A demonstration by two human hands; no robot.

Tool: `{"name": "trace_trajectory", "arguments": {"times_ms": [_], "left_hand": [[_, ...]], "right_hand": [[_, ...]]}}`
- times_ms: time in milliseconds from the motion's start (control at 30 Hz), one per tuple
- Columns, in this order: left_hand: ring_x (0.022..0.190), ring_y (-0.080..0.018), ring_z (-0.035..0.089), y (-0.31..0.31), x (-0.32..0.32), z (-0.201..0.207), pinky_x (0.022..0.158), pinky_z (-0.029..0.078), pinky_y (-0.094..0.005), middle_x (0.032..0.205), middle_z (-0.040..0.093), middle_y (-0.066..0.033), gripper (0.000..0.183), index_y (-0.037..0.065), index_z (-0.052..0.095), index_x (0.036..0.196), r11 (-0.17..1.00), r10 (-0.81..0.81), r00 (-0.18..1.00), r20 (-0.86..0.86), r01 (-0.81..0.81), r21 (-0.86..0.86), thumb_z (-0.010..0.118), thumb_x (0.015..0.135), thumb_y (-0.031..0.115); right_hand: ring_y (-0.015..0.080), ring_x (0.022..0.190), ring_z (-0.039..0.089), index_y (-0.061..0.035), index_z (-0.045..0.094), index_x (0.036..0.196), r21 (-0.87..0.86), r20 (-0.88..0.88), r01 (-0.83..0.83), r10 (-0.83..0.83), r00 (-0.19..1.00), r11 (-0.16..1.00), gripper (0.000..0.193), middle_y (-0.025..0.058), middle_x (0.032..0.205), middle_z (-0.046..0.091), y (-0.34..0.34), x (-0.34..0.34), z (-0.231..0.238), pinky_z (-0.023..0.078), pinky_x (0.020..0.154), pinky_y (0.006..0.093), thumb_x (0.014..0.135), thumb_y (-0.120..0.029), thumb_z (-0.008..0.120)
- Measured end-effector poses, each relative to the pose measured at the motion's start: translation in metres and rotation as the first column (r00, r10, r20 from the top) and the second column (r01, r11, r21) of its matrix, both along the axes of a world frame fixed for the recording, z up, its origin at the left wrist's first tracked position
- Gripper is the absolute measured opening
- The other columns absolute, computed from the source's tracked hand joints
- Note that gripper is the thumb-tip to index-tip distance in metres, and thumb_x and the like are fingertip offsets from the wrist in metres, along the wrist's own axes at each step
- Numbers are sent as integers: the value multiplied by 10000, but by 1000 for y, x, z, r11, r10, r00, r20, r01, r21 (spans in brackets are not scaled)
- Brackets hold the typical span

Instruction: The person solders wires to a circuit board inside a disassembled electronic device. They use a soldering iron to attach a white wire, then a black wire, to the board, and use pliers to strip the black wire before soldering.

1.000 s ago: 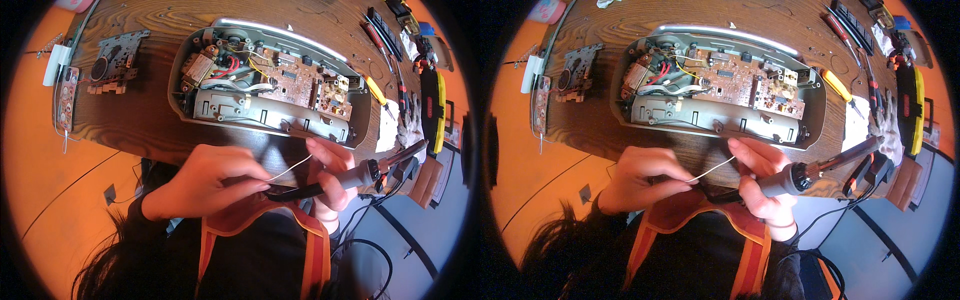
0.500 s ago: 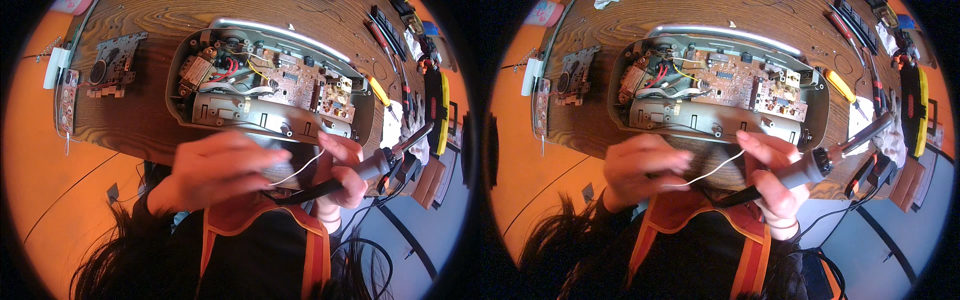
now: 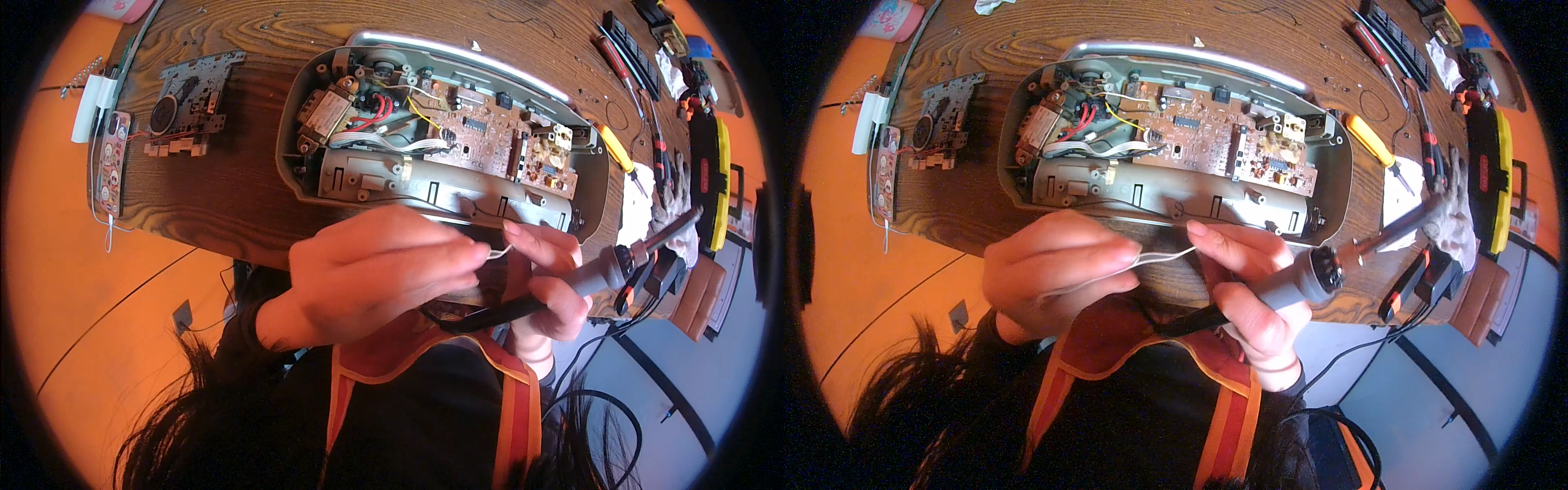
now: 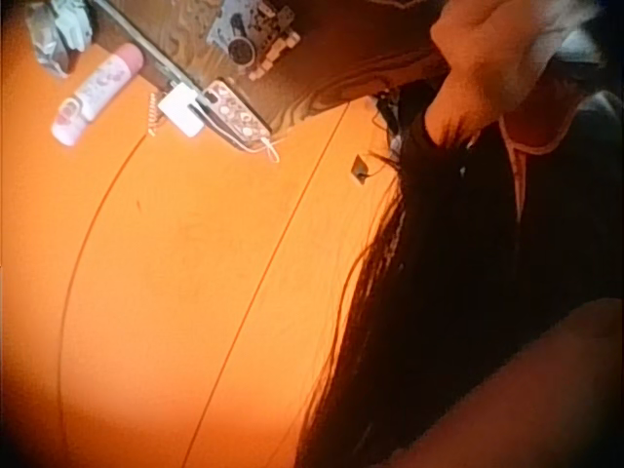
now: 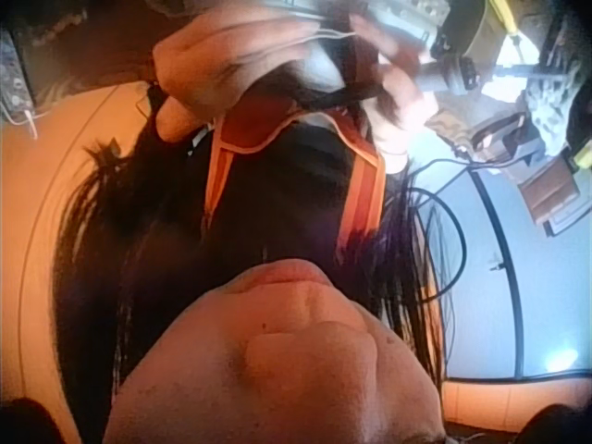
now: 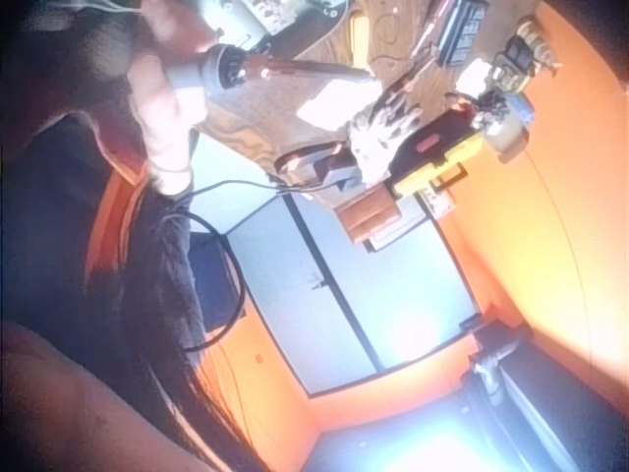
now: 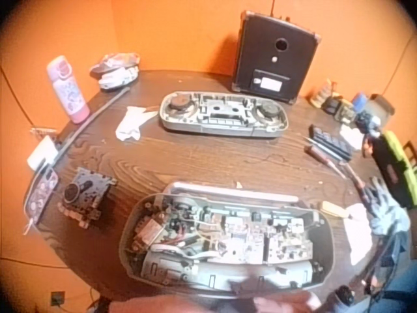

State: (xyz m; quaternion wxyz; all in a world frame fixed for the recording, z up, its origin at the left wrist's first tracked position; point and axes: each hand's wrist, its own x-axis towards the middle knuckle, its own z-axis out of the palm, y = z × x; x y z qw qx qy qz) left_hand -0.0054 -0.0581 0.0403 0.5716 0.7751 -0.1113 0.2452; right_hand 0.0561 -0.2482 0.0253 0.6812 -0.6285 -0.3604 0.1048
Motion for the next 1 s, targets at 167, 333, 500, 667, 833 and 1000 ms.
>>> {"name": "trace_trajectory", "arguments": {"times_ms": [167,333,500,667,833,1000], "left_hand": [[655,-191,604,0,0,-7,538,473,-245,741,623,-97,207,23,654,882,1000,21,999,-37,-21,-4,664,678,-4],[677,-196,594,12,1,-6,601,466,-260,750,636,-73,175,38,655,828,953,298,955,2,-298,56,675,662,-12],[737,-183,543,20,17,-12,682,411,-264,746,625,-27,201,80,665,789,846,433,900,50,-426,321,692,625,-32],[727,-167,524,12,23,-10,670,393,-255,725,606,-27,221,77,662,771,832,427,903,45,-412,371,695,603,-62],[694,-166,521,7,34,-10,643,392,-260,706,603,-22,221,94,664,759,806,416,907,62,-400,436,708,592,-44],[690,-173,524,6,36,-11,641,392,-262,696,603,-19,209,102,666,748,829,426,905,18,-398,394,720,588,-21]], "right_hand": [[288,807,554,-12,449,889,-207,305,143,-75,949,968,224,255,950,587,7,0,2,454,639,290,705,70,548],[284,918,554,20,508,787,-36,401,264,-228,887,964,118,232,996,595,2,10,-4,452,773,327,755,-74,572],[287,760,568,-95,389,1067,186,512,611,-606,609,770,449,208,833,619,3,23,-19,437,708,372,849,-476,484],[206,614,518,38,436,1157,33,793,644,-412,448,764,686,161,798,592,-6,39,1,417,591,296,857,-574,360],[221,655,548,61,418,1161,-129,526,688,-539,658,714,593,177,768,571,8,34,0,437,664,321,869,-455,392],[218,613,548,61,456,1104,-32,360,666,-613,704,746,519,183,714,567,10,29,-6,442,618,307,859,-397,443]]}}
